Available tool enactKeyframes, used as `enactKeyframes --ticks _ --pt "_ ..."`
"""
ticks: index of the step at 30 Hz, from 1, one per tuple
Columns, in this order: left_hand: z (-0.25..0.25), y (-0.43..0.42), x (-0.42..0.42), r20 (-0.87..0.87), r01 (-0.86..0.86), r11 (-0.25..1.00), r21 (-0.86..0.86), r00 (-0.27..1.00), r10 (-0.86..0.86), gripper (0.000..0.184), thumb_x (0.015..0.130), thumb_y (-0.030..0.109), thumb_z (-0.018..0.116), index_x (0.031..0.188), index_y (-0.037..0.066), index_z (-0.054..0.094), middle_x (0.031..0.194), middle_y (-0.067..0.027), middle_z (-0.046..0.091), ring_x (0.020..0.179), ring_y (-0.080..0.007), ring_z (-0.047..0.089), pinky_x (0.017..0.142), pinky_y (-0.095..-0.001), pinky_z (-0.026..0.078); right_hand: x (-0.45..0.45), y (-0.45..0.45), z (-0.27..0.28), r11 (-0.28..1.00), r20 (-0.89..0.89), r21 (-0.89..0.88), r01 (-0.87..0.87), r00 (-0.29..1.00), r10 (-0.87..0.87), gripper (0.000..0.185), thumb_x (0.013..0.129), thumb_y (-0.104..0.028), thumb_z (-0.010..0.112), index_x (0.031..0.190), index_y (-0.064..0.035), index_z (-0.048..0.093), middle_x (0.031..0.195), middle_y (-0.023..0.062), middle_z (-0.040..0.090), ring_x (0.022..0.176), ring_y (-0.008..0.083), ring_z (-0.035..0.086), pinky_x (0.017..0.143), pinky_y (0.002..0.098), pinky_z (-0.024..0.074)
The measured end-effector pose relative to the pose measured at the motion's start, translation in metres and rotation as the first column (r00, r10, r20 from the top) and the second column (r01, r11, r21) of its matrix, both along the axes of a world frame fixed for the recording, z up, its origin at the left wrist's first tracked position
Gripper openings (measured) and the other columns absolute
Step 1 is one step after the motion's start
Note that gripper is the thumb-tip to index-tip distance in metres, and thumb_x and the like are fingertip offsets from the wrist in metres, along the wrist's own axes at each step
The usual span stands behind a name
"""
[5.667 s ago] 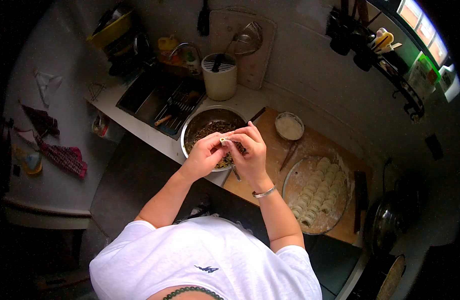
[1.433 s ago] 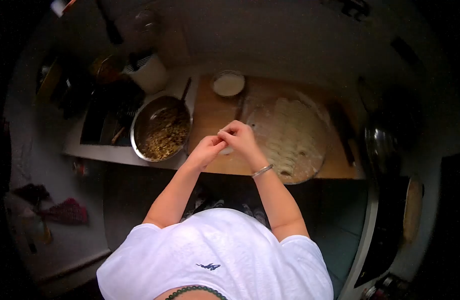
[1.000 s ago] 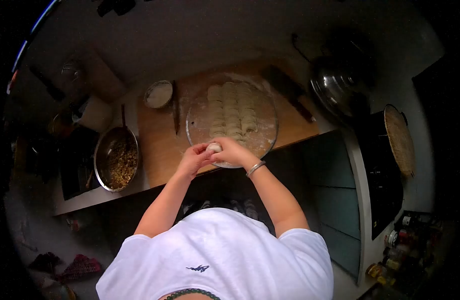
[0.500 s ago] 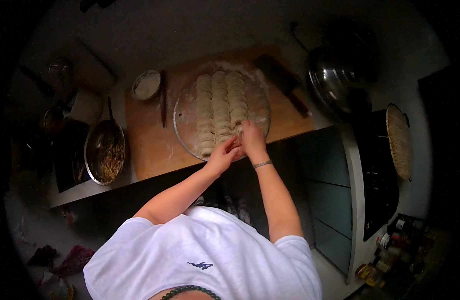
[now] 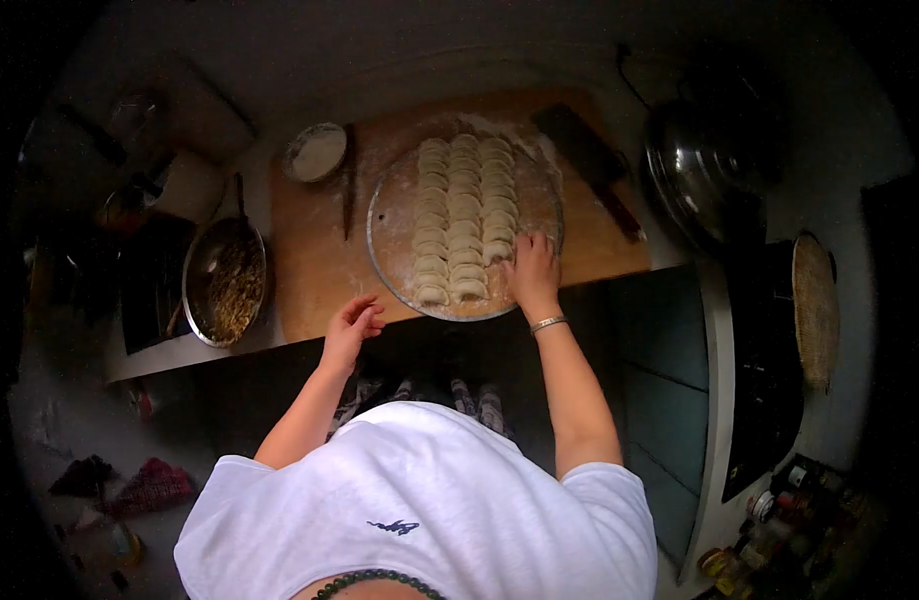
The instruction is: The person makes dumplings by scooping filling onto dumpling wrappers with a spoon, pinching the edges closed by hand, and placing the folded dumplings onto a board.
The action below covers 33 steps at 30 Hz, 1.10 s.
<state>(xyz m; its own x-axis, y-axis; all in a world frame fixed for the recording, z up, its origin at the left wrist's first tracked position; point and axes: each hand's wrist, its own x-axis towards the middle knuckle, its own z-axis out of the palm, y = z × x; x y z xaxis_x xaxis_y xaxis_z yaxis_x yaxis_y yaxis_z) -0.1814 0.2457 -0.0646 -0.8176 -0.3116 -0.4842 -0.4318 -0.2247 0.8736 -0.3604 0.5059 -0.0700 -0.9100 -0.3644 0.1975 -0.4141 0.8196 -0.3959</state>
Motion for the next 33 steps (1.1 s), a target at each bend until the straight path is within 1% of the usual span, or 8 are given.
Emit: enactKeyframes --ticks 3,6,13,19,23,25,27,33 --pt "0.005 -0.005 0.012 0.013 -0.057 0.998 -0.025 0.998 0.058 0.03 0.091 0.015 0.053 0.118 0.001 0.052 0.101 -0.0085 0.061 0.079 -0.0128 0.06 0.07 -0.0227 0.049 -0.004 -0.007 0.006 0.999 0.113 0.043 0.016 0.993 -0.02 0.031 0.066 -0.017 0.074 0.088 -0.0018 0.06 0.1 0.0168 0.052 0.096 0.0361 0.05 0.081 0.044 0.0436" --pt "0.002 -0.009 0.022 0.016 -0.103 0.994 -0.021 0.995 0.103 0.029 0.091 0.015 0.054 0.117 0.001 0.053 0.099 -0.0081 0.062 0.078 -0.0124 0.06 0.069 -0.0221 0.049 -0.01 -0.009 -0.013 1.0 -0.005 0.021 0.016 1.0 -0.016 0.029 0.064 -0.02 0.074 0.081 -0.001 0.059 0.094 0.017 0.053 0.09 0.0371 0.052 0.075 0.0449 0.0446" --pt "0.001 -0.017 0.029 0.015 -0.148 0.989 -0.024 0.989 0.148 0.029 0.09 0.014 0.054 0.117 0.001 0.053 0.098 -0.0076 0.062 0.078 -0.0117 0.061 0.068 -0.0219 0.049 -0.008 -0.005 -0.009 1.0 0.068 0.007 -0.009 0.998 0.008 0.031 0.065 -0.02 0.074 0.085 -0.0014 0.06 0.099 0.0174 0.054 0.097 0.0366 0.051 0.08 0.0453 0.0437" --pt "-0.013 -0.031 0.027 0.011 -0.139 0.99 0.032 0.99 0.139 0.033 0.089 0.015 0.056 0.119 0.0 0.051 0.101 -0.0093 0.062 0.081 -0.0131 0.061 0.072 -0.0228 0.05 0.01 0.009 -0.003 0.953 0.087 -0.164 0.253 0.966 -0.242 0.029 0.071 -0.02 0.071 0.087 -0.0003 0.057 0.096 0.0173 0.056 0.089 0.0355 0.054 0.075 0.0448 0.0451" --pt "-0.023 -0.029 0.002 0.033 -0.236 0.949 0.208 0.972 0.234 0.042 0.089 0.013 0.054 0.127 -0.003 0.043 0.111 -0.0146 0.059 0.093 -0.0196 0.061 0.079 -0.0269 0.051 0.037 0.051 -0.046 0.74 0.207 -0.392 0.547 0.836 -0.508 0.016 0.08 -0.017 0.063 0.083 -0.0018 0.058 0.074 0.0143 0.06 0.071 0.0272 0.059 0.067 0.0378 0.0474" --pt "-0.047 -0.041 -0.014 0.025 -0.229 0.935 0.272 0.973 0.231 0.045 0.089 0.016 0.057 0.128 -0.001 0.042 0.11 -0.0129 0.058 0.092 -0.0185 0.06 0.073 -0.0262 0.051 0.046 0.052 -0.089 0.587 0.281 -0.534 0.609 0.782 -0.556 0.02 0.085 -0.021 0.059 0.084 -0.0012 0.059 0.076 0.0142 0.063 0.07 0.0241 0.06 0.065 0.0365 0.0469" --pt "-0.063 -0.053 -0.034 0.005 -0.205 0.952 0.228 0.978 0.21 0.044 0.09 0.015 0.056 0.128 -0.001 0.042 0.111 -0.014 0.058 0.092 -0.0182 0.06 0.069 -0.0245 0.05 0.055 0.041 -0.098 0.462 0.487 -0.481 0.745 0.665 -0.566 0.028 0.085 -0.029 0.059 0.079 -0.0009 0.058 0.077 0.0189 0.063 0.076 0.0351 0.061 0.066 0.0408 0.0467" --pt "-0.084 -0.076 -0.072 -0.014 -0.191 0.955 0.228 0.98 0.199 0.041 0.091 0.012 0.05 0.128 -0.003 0.041 0.115 -0.0141 0.055 0.092 -0.0194 0.059 0.065 -0.0242 0.049 0.056 0.021 -0.126 0.384 0.65 -0.465 0.797 0.602 -0.464 0.048 0.091 -0.042 0.043 0.082 0.0011 0.063 0.084 0.0248 0.062 0.083 0.0417 0.059 0.069 0.0443 0.0461"
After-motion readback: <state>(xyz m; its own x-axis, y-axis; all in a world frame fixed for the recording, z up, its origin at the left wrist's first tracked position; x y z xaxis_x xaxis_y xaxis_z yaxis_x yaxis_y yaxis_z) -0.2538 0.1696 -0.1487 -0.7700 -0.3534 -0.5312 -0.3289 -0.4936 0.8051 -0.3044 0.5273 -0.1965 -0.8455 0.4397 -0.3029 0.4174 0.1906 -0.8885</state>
